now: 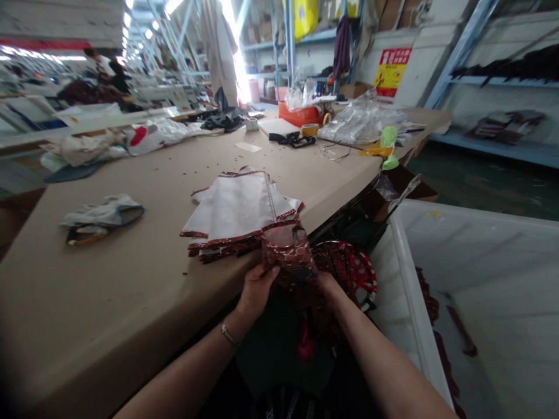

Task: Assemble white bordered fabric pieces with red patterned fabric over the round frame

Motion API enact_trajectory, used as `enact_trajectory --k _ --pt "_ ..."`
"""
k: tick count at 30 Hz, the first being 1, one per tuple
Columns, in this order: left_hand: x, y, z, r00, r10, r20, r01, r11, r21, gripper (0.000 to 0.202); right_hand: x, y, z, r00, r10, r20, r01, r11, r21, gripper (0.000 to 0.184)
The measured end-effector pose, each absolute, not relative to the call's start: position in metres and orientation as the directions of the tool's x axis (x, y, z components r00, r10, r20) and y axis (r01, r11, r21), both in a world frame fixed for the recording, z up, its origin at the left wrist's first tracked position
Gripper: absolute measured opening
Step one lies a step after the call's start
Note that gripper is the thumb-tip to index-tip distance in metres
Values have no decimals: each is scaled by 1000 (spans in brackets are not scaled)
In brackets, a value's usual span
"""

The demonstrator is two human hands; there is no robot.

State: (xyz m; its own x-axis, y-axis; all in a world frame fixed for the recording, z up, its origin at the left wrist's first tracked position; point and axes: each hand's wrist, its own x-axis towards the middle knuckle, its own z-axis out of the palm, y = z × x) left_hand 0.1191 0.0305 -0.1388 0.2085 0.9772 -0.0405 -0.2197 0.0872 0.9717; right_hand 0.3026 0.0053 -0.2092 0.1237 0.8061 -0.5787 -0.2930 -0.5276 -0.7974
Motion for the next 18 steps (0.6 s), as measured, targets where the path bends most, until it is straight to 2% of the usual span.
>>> enact_trajectory --k 3,5,8,11,13,15,16,18 --pt "91 18 -156 65 990 -126 -153 134 979 29 313 -11 -210 215 838 -502 -199 -465 -862 24" --pt "77 14 -151 87 989 -119 -97 127 987 29 317 -15 -199 169 917 -361 -166 -335 -928 40" --pt "75 17 -116 213 977 25 -57 -13 998 24 317 -2 -166 -69 991 -115 -215 -127 -968 60" --pt "87 25 -59 337 917 213 -56 -206 977 23 305 22 -112 -204 978 -53 -286 -112 -952 55" --pt "91 31 -22 339 884 323 -44 -328 944 22 298 32 -69 -101 995 -12 -324 -45 -945 42" --pt "86 39 4 288 862 418 -28 -429 903 21 302 34 -29 138 989 53 -332 97 -938 32" --pt "79 43 11 242 856 457 -15 -468 884 21 311 33 -15 253 965 75 -287 149 -946 29" --pt "60 54 15 137 849 510 73 -522 850 21 339 29 -4 404 900 166 7 178 -984 32"
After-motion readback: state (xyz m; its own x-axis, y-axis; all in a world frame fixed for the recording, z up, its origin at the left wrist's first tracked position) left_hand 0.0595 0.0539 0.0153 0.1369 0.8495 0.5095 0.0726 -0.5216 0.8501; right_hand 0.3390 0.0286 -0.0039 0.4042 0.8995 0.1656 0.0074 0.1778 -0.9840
